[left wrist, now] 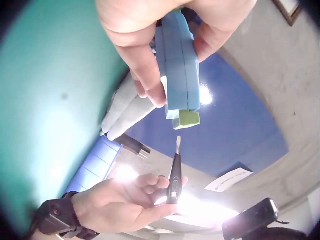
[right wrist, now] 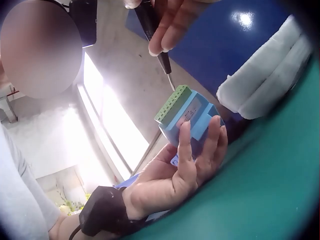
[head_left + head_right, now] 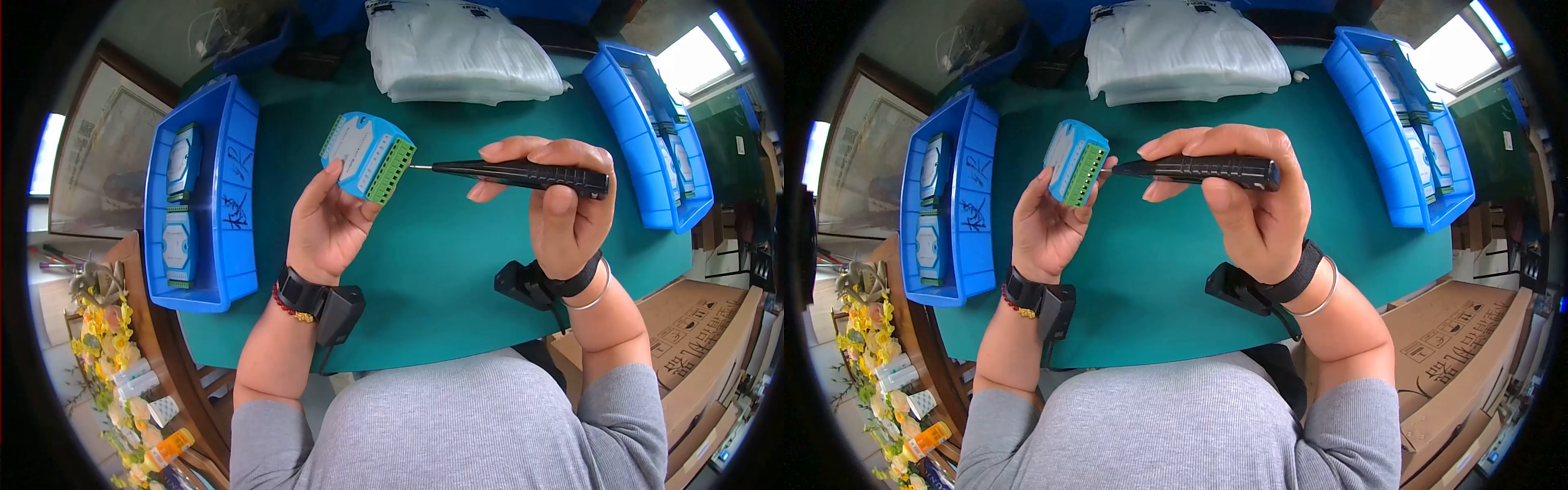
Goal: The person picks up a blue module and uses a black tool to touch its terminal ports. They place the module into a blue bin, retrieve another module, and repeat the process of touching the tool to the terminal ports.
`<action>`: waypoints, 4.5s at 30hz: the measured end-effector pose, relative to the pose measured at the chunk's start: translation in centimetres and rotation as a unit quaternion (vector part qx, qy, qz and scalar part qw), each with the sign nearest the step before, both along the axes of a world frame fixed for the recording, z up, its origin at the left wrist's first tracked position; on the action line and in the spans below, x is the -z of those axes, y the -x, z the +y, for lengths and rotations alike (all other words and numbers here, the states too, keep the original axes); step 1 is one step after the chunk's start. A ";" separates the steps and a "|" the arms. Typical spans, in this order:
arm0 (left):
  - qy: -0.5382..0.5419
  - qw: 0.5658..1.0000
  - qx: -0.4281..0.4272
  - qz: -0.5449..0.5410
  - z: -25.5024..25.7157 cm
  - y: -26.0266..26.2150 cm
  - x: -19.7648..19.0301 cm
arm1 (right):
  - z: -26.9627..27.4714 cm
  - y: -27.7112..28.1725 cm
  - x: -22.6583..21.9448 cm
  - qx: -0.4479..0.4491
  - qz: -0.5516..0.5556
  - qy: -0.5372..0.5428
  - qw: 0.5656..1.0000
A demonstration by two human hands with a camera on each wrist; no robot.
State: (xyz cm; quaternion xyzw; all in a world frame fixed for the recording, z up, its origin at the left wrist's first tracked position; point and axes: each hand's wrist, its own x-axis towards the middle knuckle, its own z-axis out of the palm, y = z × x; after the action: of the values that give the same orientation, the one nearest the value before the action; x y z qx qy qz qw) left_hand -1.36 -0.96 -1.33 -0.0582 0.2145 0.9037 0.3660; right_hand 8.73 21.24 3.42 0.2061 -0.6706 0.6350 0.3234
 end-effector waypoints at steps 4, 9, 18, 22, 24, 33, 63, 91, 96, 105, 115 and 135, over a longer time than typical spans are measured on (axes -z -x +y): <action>0.013 1.000 0.005 0.007 -0.1 -0.1 0.1 | 0.0 0.1 0.2 -0.002 -0.001 -0.007 1.000; 0.020 1.000 0.010 0.011 -0.1 -0.1 0.1 | 0.3 0.5 0.4 -0.046 0.061 -0.054 0.996; 0.031 0.999 -0.007 0.015 0.0 -0.1 0.1 | 0.0 0.0 0.2 -0.017 0.015 -0.026 0.999; 0.017 1.000 -0.005 0.013 -0.2 0.1 0.3 | -0.1 0.1 0.1 -0.013 -0.013 -0.006 1.000; 0.032 0.999 -0.005 0.014 -0.1 -0.1 0.1 | -0.2 0.2 0.1 -0.013 -0.011 -0.017 1.000; 0.040 0.999 -0.005 0.032 0.2 -0.2 0.0 | 0.3 0.3 0.4 -0.056 0.059 -0.123 0.989; 0.037 0.999 -0.015 0.036 0.2 -0.3 -0.1 | -0.4 0.2 0.4 -0.052 0.004 0.005 0.999; 0.041 0.999 -0.020 0.024 0.3 -0.3 -0.4 | -0.4 0.2 0.4 -0.057 0.046 -0.149 0.986; 0.029 0.999 -0.021 0.022 0.2 -0.2 -0.3 | -0.9 -0.1 0.1 -0.048 0.006 -0.034 0.998; 0.033 0.999 -0.020 0.025 0.2 -0.2 -0.3 | -0.9 0.2 0.7 -0.055 0.002 0.002 0.998; 0.041 0.998 -0.024 0.050 0.3 -0.2 -0.1 | -0.8 0.1 0.5 -0.052 0.033 -0.114 0.992; 0.012 0.999 -0.013 0.047 0.3 0.0 0.1 | -0.7 0.1 0.9 -0.079 0.067 -0.179 0.978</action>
State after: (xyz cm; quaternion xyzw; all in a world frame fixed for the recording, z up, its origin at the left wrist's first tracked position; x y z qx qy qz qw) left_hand -1.33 -0.65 -1.43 -0.0224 0.2416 0.9076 0.3428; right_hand 8.59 20.51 2.55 0.3549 -0.7322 0.5127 0.2742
